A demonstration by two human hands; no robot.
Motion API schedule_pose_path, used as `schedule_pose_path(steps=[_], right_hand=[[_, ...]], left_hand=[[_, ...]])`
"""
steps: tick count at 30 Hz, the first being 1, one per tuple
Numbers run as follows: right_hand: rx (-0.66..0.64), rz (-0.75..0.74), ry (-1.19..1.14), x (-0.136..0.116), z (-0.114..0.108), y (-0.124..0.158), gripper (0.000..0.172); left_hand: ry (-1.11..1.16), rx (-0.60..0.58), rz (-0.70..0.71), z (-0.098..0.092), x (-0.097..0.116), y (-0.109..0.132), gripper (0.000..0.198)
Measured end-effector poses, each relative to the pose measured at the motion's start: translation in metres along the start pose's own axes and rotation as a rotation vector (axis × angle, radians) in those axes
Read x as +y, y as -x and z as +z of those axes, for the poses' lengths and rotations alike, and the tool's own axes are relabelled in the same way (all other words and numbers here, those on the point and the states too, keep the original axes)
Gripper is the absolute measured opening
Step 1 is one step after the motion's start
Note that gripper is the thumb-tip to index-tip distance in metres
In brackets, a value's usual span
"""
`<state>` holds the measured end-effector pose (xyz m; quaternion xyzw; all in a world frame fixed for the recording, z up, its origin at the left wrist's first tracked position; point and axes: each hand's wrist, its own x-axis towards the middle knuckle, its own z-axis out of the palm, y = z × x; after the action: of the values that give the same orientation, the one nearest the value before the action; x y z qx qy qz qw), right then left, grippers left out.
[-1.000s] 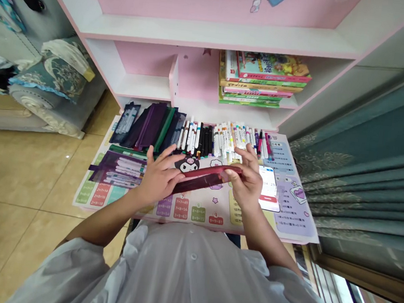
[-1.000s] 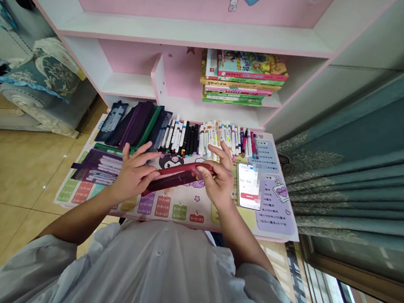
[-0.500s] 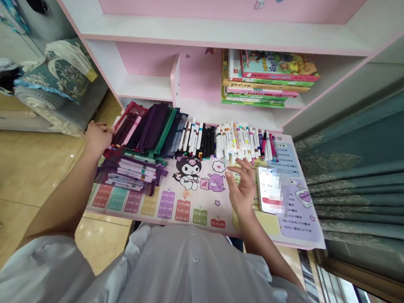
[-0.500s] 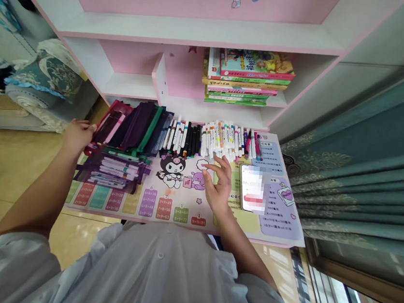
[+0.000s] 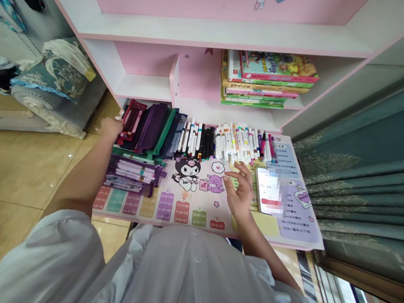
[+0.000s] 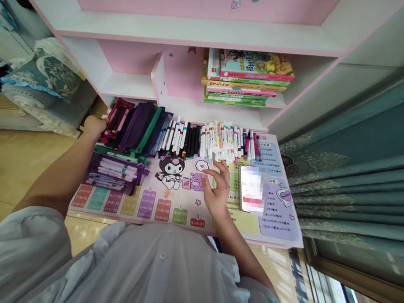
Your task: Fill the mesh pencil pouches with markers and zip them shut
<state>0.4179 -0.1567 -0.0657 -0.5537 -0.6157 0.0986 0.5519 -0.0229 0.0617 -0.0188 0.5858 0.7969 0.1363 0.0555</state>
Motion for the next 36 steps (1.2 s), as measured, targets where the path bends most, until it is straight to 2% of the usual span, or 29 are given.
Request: schedule_pose_path(steps=[3, 4, 10, 15, 20, 22, 25, 30, 36], right_hand=[[0.012, -0.003, 0.019, 0.001, -0.001, 0.000, 0.011], [0.012, -0.001, 0.022, 0.001, -0.001, 0.001, 0.011], [0.014, 0.028, 0.009, 0.005, -0.002, 0.003, 0.010], [-0.003, 0.010, 0.014, 0.008, 0.000, 0.005, 0.009], [0.002, -0.042, 0.057, 0.014, 0.004, 0.007, 0.009], [0.006, -0.063, 0.056, 0.017, 0.006, 0.008, 0.008], [0.010, -0.077, 0.037, 0.020, 0.008, 0.011, 0.007], [-0.002, -0.048, 0.031, 0.022, 0.006, 0.015, 0.007], [0.005, -0.046, 0.028, 0.024, 0.008, 0.017, 0.006]], left_hand=[[0.018, -0.008, -0.231, 0.005, 0.004, -0.003, 0.038], [0.031, -0.010, -0.269, 0.007, 0.004, -0.003, 0.038], [0.108, 0.031, -0.328, 0.006, 0.004, 0.001, 0.047], [0.127, 0.091, -0.262, -0.004, 0.012, 0.015, 0.052], [0.095, 0.147, -0.093, -0.010, 0.035, 0.043, 0.040], [0.017, 0.118, 0.035, -0.007, 0.046, 0.053, 0.038], [-0.070, 0.040, 0.135, 0.000, 0.059, 0.064, 0.045], [-0.110, -0.028, 0.125, 0.010, 0.065, 0.067, 0.056], [-0.110, -0.069, 0.075, 0.010, 0.070, 0.066, 0.056]])
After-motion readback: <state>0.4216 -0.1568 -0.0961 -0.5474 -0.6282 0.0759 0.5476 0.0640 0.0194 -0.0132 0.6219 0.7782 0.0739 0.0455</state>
